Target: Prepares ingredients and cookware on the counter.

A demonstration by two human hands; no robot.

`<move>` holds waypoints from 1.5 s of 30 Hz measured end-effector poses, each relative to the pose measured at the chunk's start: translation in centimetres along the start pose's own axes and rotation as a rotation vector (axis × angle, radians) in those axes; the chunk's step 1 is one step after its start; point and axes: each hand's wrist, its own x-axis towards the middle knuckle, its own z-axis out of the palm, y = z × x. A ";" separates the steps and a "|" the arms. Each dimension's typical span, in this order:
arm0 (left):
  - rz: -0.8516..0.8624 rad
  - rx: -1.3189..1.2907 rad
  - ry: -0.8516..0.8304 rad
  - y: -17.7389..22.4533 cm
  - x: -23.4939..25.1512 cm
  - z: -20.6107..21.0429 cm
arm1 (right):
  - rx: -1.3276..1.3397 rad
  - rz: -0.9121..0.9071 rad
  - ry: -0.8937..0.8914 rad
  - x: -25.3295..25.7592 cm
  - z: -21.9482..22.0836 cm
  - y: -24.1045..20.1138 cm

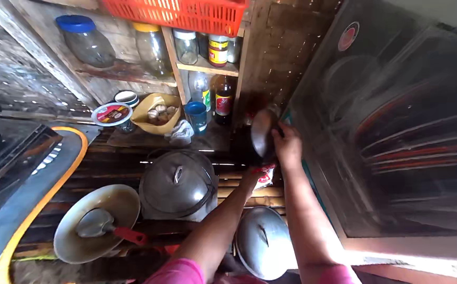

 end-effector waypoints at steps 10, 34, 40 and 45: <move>-0.063 -0.067 0.132 1.3 -7.2 -1.2 | -0.407 0.046 -0.480 7.6 8.9 0.2; 0.421 -0.636 0.188 4.8 -33.6 -24.7 | -0.339 0.400 -0.987 -21.7 -1.9 2.3; 0.366 -0.756 0.202 7.9 -32.2 -22.2 | -0.305 0.379 -0.756 -20.9 -1.4 0.8; 0.358 -0.713 0.217 7.9 -34.4 -21.7 | -0.056 0.255 -0.387 -9.3 -2.8 -1.4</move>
